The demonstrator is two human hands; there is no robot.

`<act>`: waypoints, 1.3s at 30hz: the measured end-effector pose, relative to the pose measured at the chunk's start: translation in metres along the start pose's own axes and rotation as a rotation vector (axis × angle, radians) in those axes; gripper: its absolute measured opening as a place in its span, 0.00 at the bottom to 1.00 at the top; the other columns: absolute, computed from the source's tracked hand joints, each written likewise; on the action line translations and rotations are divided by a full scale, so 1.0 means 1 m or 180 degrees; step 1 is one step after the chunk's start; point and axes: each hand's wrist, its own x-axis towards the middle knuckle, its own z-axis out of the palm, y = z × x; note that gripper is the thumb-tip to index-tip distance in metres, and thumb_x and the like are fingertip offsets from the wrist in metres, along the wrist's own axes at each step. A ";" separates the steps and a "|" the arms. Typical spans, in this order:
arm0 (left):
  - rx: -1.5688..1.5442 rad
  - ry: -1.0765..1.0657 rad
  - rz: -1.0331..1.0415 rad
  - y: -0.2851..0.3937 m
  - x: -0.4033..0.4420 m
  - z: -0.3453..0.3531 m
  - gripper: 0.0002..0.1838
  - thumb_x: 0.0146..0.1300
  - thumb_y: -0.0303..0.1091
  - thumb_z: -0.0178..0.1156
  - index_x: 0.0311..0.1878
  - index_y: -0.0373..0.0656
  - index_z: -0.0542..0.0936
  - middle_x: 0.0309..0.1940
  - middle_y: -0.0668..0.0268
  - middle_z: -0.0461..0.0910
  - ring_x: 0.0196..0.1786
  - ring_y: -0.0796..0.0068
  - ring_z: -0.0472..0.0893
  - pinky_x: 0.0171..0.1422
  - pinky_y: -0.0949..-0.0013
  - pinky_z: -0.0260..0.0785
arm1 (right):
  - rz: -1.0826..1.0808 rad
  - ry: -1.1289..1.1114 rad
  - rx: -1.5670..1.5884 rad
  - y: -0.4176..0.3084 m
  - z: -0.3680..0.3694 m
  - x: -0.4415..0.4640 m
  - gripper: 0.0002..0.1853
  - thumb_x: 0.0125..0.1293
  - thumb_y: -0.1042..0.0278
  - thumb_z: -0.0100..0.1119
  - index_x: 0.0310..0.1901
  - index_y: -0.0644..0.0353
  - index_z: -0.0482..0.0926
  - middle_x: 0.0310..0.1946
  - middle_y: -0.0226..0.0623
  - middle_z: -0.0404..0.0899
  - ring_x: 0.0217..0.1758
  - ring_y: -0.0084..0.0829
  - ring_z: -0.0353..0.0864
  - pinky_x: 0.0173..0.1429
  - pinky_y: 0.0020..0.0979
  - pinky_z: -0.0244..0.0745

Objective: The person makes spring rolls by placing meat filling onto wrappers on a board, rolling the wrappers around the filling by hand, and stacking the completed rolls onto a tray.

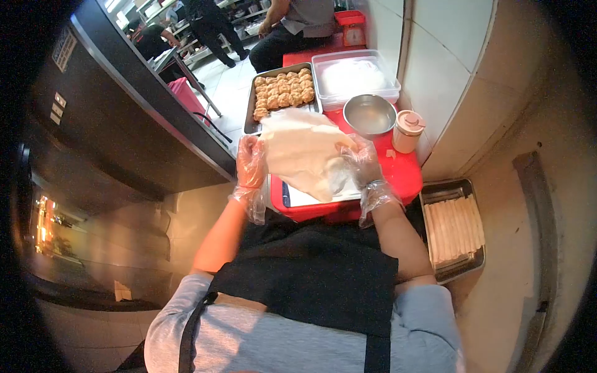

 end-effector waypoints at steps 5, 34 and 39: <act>-0.0243 -0.0100 0.0054 -0.019 -0.016 -0.007 0.08 0.68 0.26 0.58 0.42 0.43 0.67 0.33 0.72 0.65 0.34 0.80 0.65 0.40 0.73 0.66 | -0.0133 -0.0037 -0.0150 0.000 -0.012 0.001 0.11 0.65 0.72 0.65 0.48 0.63 0.80 0.40 0.28 0.82 0.45 0.19 0.79 0.49 0.23 0.76; 0.2265 -0.1988 0.0187 -0.136 0.033 0.085 0.08 0.49 0.41 0.69 0.33 0.53 0.87 0.40 0.57 0.83 0.47 0.53 0.81 0.54 0.53 0.74 | 0.0308 0.1634 -0.2423 0.080 -0.080 -0.014 0.13 0.56 0.76 0.66 0.45 0.62 0.80 0.35 0.38 0.84 0.37 0.31 0.84 0.44 0.35 0.79; 0.1318 -0.1388 -0.0075 -0.132 -0.013 0.076 0.06 0.63 0.29 0.59 0.43 0.45 0.74 0.34 0.52 0.81 0.37 0.48 0.80 0.43 0.49 0.71 | 0.0059 0.1127 -0.2081 0.126 -0.109 0.000 0.10 0.60 0.72 0.67 0.43 0.63 0.81 0.35 0.38 0.83 0.40 0.29 0.83 0.48 0.33 0.78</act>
